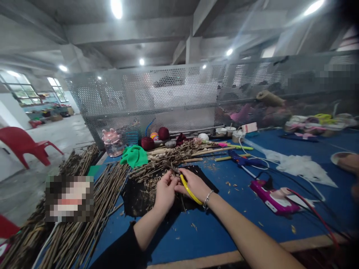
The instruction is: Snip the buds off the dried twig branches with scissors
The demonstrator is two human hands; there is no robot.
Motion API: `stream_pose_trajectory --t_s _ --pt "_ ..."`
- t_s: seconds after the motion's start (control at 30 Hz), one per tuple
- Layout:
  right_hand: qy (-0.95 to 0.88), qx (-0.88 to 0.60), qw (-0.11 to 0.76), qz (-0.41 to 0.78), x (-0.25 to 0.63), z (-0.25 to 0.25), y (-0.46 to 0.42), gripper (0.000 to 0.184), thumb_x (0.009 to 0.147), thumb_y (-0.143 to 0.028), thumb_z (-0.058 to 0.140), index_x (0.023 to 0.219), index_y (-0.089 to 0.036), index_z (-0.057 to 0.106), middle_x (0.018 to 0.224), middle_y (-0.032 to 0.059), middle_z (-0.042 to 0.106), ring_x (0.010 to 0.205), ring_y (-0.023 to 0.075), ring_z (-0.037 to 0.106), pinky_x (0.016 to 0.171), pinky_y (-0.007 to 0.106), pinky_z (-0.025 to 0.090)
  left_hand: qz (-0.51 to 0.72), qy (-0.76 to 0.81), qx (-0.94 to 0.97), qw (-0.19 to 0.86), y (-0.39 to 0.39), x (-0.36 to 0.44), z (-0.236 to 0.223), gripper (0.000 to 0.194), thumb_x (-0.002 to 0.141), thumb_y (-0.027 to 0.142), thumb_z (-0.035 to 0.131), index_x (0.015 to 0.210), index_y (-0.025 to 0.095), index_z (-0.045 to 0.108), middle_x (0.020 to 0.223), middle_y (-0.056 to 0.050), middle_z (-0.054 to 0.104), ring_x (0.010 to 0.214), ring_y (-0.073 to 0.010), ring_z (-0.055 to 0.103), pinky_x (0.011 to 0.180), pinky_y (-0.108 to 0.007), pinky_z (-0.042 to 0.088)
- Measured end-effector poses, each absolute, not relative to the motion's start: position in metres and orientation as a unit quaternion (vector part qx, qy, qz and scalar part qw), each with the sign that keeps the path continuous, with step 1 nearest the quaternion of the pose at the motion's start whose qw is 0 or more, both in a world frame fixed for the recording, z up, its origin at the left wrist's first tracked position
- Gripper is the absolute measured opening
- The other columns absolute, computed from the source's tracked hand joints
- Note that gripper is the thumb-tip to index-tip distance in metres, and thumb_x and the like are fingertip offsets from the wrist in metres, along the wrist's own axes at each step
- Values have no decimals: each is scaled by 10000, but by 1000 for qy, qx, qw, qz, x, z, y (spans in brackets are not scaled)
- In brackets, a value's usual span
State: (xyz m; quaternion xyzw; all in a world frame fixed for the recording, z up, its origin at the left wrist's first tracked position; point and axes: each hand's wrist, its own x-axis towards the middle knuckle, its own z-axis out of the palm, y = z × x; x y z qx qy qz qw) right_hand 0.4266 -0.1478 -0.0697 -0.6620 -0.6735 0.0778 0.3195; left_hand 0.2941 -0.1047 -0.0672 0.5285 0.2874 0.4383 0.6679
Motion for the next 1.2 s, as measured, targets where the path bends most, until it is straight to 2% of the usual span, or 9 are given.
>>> stream_pose_trajectory --t_s 0.23,0.67,0.97,1.07,1.2 --pt "-671 -649 358 25 423 -68 -150 634 729 -491 589 1216 -127 409 1144 158 525 1053 261 493 892 397 386 451 301 527 654 -104 290 -72 521 633 288 697 1114 130 578 723 -19 646 665 -118 583 651 -225 455" --pt "-677 -661 324 9 419 -72 -151 700 703 -544 599 1238 -145 388 1156 157 515 1056 274 469 867 419 377 445 294 516 670 -111 285 -78 602 617 347 708 1151 118 550 706 -15 627 587 -98 539 553 -203 433" --pt "-694 -641 326 14 411 -66 -154 736 702 -592 571 1246 -135 380 1174 174 499 1068 284 465 876 420 383 453 284 547 645 -113 282 -79 447 659 307 677 1072 143 628 688 7 605 597 -83 490 568 -181 407" --pt "-700 -619 355 35 409 -67 -153 639 741 -580 534 1184 -135 417 1101 150 534 988 243 512 842 352 404 452 299 536 647 -114 281 -80 489 651 310 682 1103 135 615 668 8 591 579 -82 477 559 -188 411" --pt "-697 -617 359 73 406 -66 -154 485 760 -574 517 1026 -170 483 851 53 591 719 170 544 627 248 406 459 311 519 650 -113 281 -82 546 634 321 694 1137 131 597 719 -13 623 602 -93 505 585 -205 431"
